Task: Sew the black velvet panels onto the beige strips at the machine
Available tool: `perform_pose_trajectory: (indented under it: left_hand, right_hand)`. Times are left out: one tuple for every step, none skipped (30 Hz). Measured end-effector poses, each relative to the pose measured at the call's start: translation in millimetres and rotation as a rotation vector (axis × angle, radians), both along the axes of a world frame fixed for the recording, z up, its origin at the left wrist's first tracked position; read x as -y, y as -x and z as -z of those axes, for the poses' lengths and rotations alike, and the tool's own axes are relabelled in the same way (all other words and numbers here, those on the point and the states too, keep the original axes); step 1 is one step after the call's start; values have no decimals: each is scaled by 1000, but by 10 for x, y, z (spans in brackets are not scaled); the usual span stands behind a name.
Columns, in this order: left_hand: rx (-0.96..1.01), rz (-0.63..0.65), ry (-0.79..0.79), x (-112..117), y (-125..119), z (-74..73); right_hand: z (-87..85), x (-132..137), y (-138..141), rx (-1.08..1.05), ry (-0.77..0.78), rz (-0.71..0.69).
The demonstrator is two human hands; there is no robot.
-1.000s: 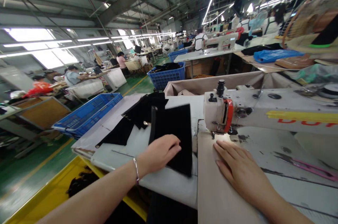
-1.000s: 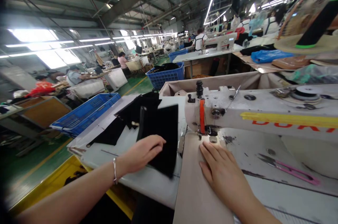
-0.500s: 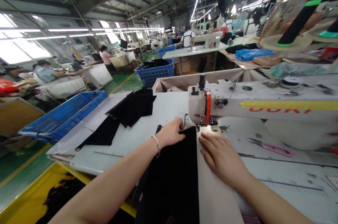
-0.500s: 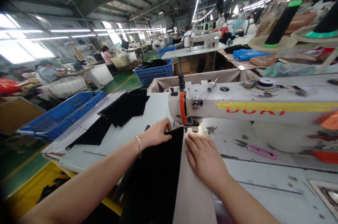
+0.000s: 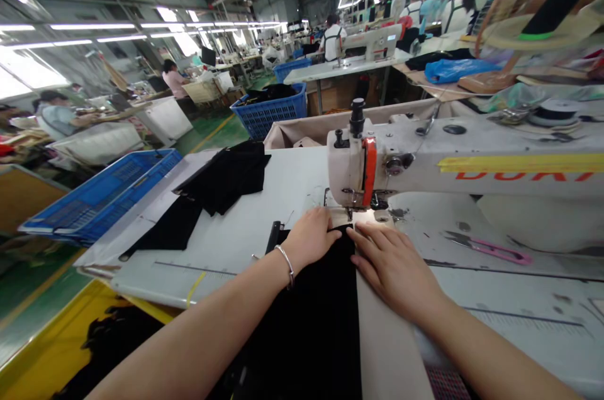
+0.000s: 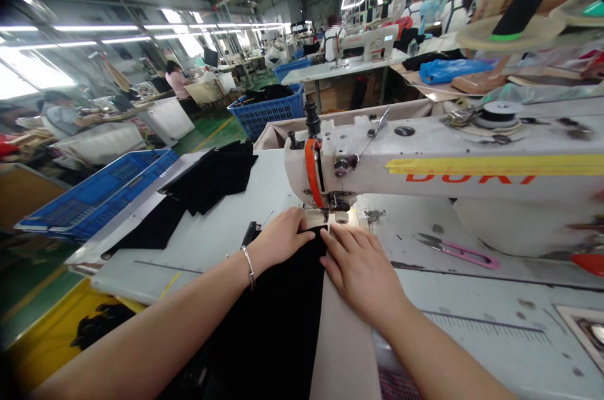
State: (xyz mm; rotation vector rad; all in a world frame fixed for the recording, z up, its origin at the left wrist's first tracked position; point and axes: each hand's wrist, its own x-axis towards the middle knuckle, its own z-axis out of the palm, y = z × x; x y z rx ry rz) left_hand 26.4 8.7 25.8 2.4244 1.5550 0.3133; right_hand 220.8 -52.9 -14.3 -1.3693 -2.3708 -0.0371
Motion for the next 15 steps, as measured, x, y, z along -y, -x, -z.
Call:
perform_pose_trajectory:
  left_hand:
    - [28, 8, 36, -32, 0, 5]
    - [61, 15, 65, -63, 0, 12]
    - [95, 22, 79, -92, 1, 19]
    - [123, 30, 74, -119, 1, 29]
    - [144, 41, 59, -145, 0, 41]
    - [156, 52, 37, -169, -1, 56]
    - [160, 63, 14, -191, -2, 72]
    - [160, 71, -2, -210, -2, 87]
    - [158, 78, -6, -226, -2, 101]
    - [155, 81, -4, -238, -2, 112]
    - [149, 78, 0, -246, -1, 119]
    - [142, 75, 3, -249, -2, 121]
    - [136, 73, 7, -249, -3, 119]
    - [133, 71, 11, -245, -5, 113]
    - [133, 71, 15, -238, -7, 104]
  right_hand:
    - [-2, 1, -3, -1, 2, 1]
    - [-3, 2, -6, -3, 5, 2]
    - [-2, 3, -9, -6, 9, 3]
    - [1, 2, -12, -9, 12, 2]
    - [5, 0, -14, -11, 17, 1]
    - [9, -2, -15, -12, 22, -1]
    - [14, -5, -15, -12, 26, -1]
    - [17, -8, -14, -13, 29, 0]
    - [18, -9, -14, -13, 30, 3]
    - [17, -8, -12, -12, 31, 6]
    - [14, -5, -12, -11, 30, 7]
    - [9, 0, -11, -9, 30, 6]
    - [4, 5, -10, -8, 29, 6]
    - [0, 11, -10, -5, 28, 5]
    - [-3, 16, -9, -3, 27, 3]
